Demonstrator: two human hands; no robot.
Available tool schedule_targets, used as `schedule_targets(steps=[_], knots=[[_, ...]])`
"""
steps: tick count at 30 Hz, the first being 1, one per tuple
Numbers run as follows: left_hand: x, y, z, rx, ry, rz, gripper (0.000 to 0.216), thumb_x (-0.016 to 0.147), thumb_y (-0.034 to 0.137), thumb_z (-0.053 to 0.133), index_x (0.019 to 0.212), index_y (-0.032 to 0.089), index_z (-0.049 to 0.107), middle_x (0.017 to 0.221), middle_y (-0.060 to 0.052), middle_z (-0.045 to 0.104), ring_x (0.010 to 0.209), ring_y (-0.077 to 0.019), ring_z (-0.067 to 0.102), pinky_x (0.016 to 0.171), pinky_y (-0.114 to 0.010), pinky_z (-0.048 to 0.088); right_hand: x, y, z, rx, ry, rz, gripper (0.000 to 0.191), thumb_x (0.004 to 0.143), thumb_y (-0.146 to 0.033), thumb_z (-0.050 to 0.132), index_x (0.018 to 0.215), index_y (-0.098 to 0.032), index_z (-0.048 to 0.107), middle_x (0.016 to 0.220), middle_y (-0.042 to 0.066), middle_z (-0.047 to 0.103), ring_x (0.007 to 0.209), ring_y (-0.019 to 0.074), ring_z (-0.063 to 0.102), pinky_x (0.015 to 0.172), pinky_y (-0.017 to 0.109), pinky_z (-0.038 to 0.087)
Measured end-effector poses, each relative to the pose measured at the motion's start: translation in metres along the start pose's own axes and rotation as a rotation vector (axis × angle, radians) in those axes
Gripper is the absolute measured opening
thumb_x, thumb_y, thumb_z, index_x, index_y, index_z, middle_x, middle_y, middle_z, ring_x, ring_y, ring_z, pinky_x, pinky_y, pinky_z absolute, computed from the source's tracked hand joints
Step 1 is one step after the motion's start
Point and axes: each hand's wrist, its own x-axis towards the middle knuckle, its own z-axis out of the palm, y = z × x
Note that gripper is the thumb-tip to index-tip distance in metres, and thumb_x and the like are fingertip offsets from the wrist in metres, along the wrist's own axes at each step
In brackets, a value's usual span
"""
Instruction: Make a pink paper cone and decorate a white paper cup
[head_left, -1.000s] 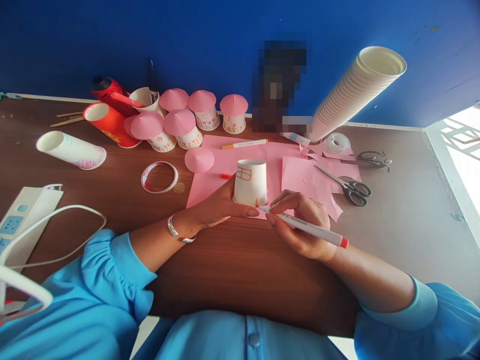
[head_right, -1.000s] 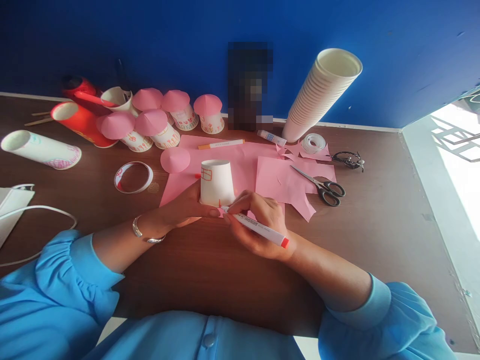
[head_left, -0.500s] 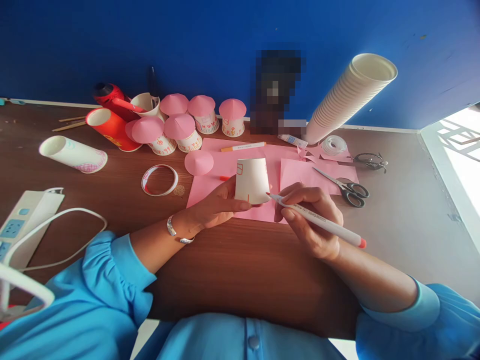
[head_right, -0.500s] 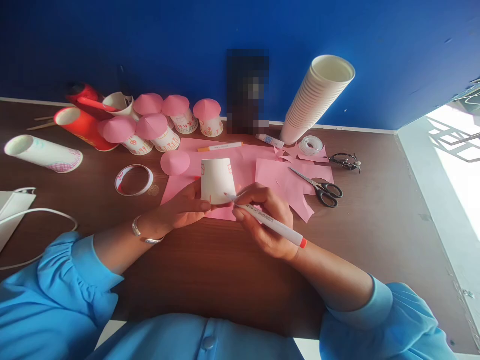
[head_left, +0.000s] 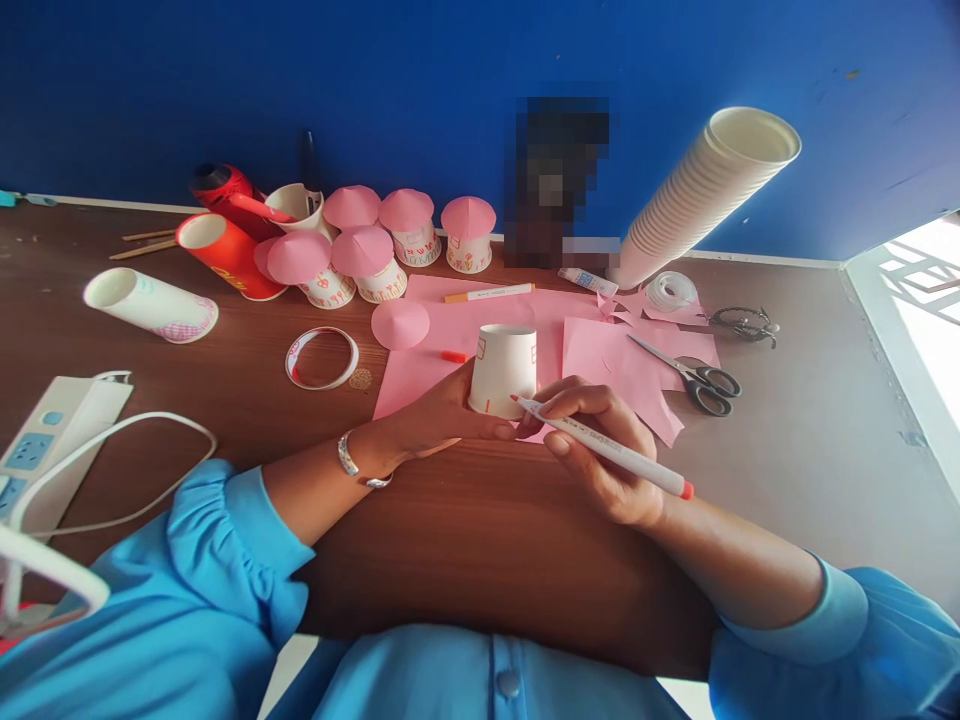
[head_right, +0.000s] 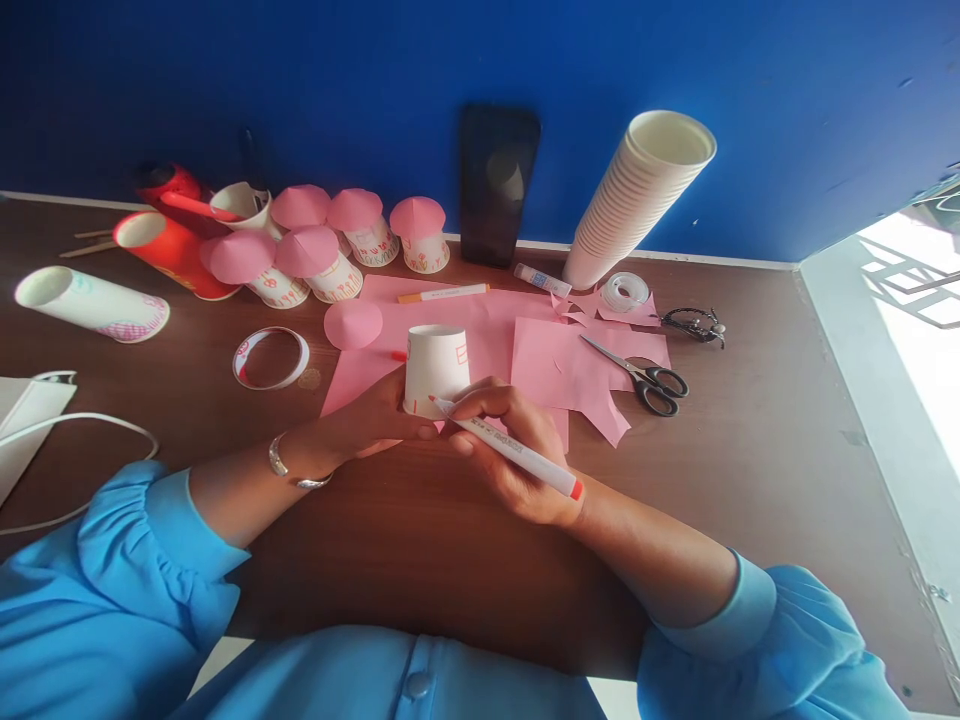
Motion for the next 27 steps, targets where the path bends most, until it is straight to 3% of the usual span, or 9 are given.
schedule_targets(steps=[7, 12, 27], knots=[[0.0015, 0.0006, 0.0019, 0.027, 0.066, 0.009, 0.054, 0.071, 0.028, 0.093, 0.117, 0.018, 0.068, 0.117, -0.011, 0.074, 0.109, -0.0265, 0.068, 0.090, -0.037, 0.053, 0.0032, -0.0023, -0.0035, -0.149, 0.025, -0.091, 0.013, 0.093, -0.011, 0.062, 0.098, -0.023, 0.061, 0.075, 0.002, 0.067, 0.064, 0.0167, 0.067, 0.054, 0.029, 0.054], [0.0014, 0.0011, 0.0016, 0.015, 0.040, 0.019, 0.050, 0.072, 0.026, 0.092, 0.116, 0.018, 0.069, 0.113, -0.010, 0.075, 0.104, -0.0243, 0.069, 0.089, -0.037, 0.054, 0.0032, -0.0041, -0.0028, -0.261, -0.020, -0.155, 0.018, 0.090, -0.009, 0.062, 0.099, -0.025, 0.061, 0.073, 0.001, 0.069, 0.065, 0.0177, 0.071, 0.054, 0.028, 0.055], [0.0016, 0.0011, 0.0020, -0.002, 0.033, 0.016, 0.055, 0.070, 0.021, 0.093, 0.119, 0.019, 0.069, 0.114, -0.010, 0.076, 0.112, -0.0283, 0.070, 0.095, -0.040, 0.053, 0.0023, -0.0016, -0.0011, -0.381, 0.030, -0.187, 0.020, 0.090, -0.010, 0.066, 0.101, -0.025, 0.058, 0.076, 0.003, 0.073, 0.067, 0.0191, 0.075, 0.053, 0.027, 0.056]])
